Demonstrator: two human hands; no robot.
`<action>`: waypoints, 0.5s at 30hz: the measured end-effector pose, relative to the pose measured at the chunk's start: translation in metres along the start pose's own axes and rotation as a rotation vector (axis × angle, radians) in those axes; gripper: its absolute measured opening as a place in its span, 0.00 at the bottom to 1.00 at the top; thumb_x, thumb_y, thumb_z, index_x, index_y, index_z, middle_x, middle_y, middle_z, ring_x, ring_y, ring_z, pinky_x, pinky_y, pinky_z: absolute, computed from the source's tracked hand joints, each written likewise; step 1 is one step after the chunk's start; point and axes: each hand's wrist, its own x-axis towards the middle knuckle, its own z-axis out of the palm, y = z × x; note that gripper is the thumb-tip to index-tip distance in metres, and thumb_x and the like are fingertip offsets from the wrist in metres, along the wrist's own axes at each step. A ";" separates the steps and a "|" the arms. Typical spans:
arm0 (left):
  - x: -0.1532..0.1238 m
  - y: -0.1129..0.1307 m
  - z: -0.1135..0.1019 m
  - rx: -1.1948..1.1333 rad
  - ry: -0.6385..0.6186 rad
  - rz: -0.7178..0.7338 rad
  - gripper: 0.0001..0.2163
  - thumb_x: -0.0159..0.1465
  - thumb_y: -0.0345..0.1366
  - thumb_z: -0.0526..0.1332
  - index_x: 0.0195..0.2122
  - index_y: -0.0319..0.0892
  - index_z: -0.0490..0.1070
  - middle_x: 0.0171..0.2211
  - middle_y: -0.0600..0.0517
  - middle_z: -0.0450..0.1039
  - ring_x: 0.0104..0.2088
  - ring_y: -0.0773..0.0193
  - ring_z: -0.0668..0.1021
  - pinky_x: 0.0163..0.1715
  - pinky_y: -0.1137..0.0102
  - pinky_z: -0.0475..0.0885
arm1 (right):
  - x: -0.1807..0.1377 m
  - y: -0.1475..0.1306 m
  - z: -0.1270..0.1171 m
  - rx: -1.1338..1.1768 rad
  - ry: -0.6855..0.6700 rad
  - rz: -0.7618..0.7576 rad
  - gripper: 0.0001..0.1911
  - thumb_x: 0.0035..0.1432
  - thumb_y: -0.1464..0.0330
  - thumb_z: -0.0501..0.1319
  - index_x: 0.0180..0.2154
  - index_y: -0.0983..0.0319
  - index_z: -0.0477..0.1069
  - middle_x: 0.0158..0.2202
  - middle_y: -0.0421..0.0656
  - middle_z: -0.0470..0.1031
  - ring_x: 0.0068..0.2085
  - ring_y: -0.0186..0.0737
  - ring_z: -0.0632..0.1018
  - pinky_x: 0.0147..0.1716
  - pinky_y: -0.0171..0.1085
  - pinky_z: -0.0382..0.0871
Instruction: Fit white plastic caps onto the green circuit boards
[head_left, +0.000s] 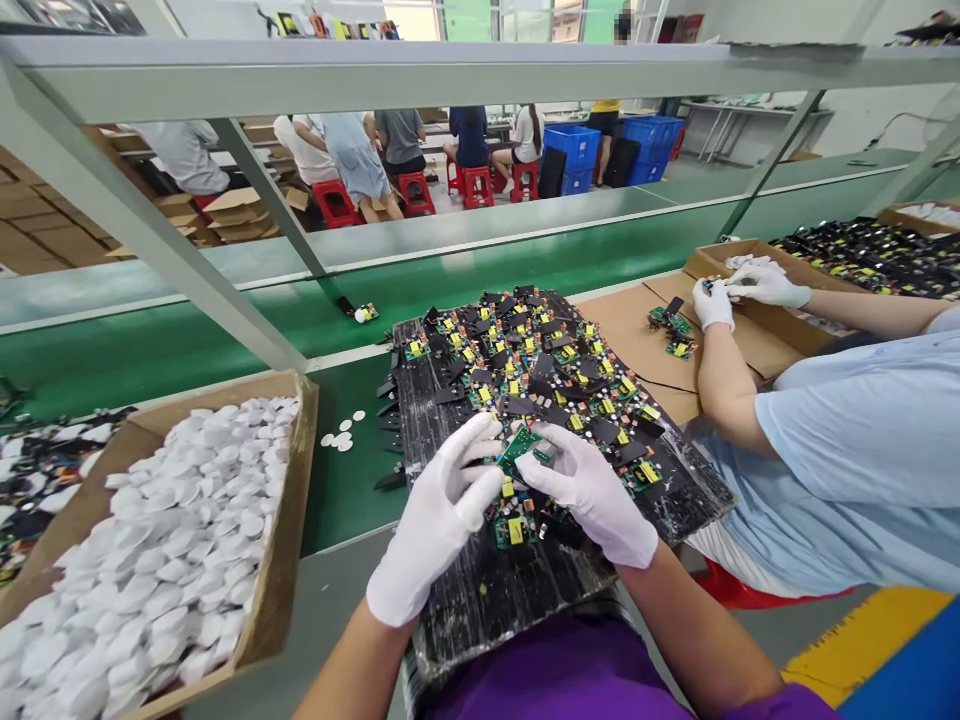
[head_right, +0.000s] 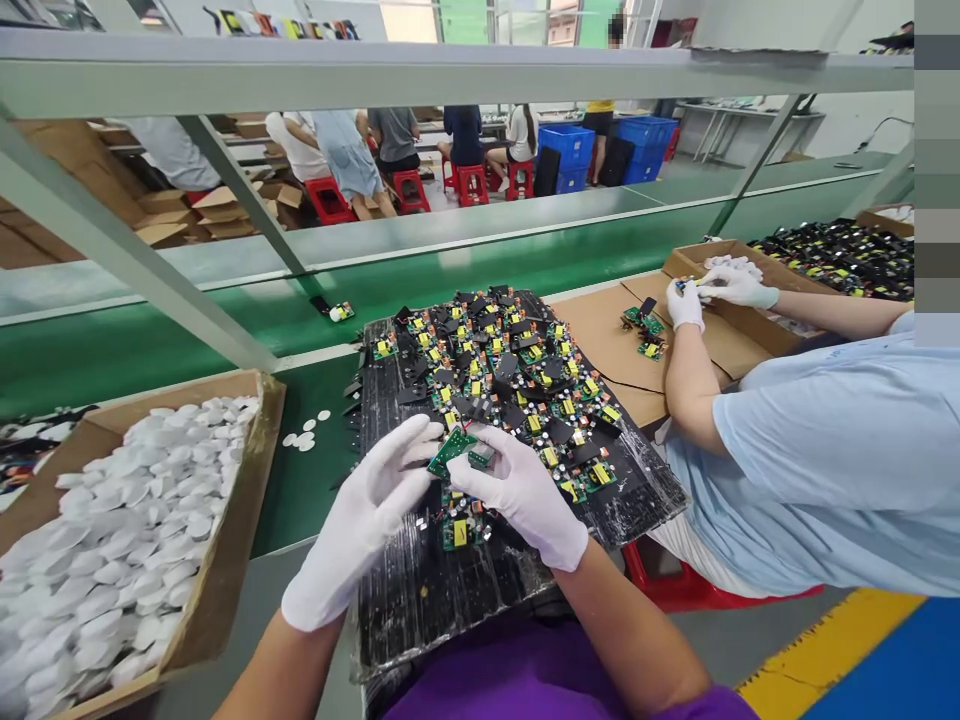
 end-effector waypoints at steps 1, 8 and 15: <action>-0.002 0.000 0.000 -0.079 0.009 -0.082 0.24 0.67 0.46 0.60 0.63 0.45 0.63 0.61 0.44 0.68 0.52 0.57 0.77 0.48 0.65 0.76 | -0.001 0.000 0.000 -0.015 -0.012 -0.003 0.24 0.53 0.61 0.71 0.50 0.60 0.73 0.43 0.42 0.79 0.45 0.38 0.78 0.49 0.38 0.73; -0.002 -0.010 0.004 -0.459 -0.098 -0.264 0.22 0.66 0.50 0.61 0.55 0.40 0.72 0.50 0.42 0.75 0.40 0.57 0.80 0.36 0.68 0.77 | -0.005 0.000 0.005 -0.362 -0.065 -0.132 0.21 0.59 0.61 0.66 0.53 0.58 0.73 0.52 0.44 0.76 0.50 0.41 0.77 0.53 0.41 0.70; -0.011 -0.021 0.010 -0.928 -0.145 -0.297 0.10 0.64 0.43 0.66 0.38 0.41 0.77 0.30 0.54 0.73 0.30 0.71 0.75 0.36 0.73 0.77 | 0.000 0.003 0.004 -0.522 -0.086 -0.305 0.21 0.55 0.60 0.69 0.49 0.58 0.74 0.55 0.47 0.70 0.57 0.45 0.71 0.59 0.44 0.63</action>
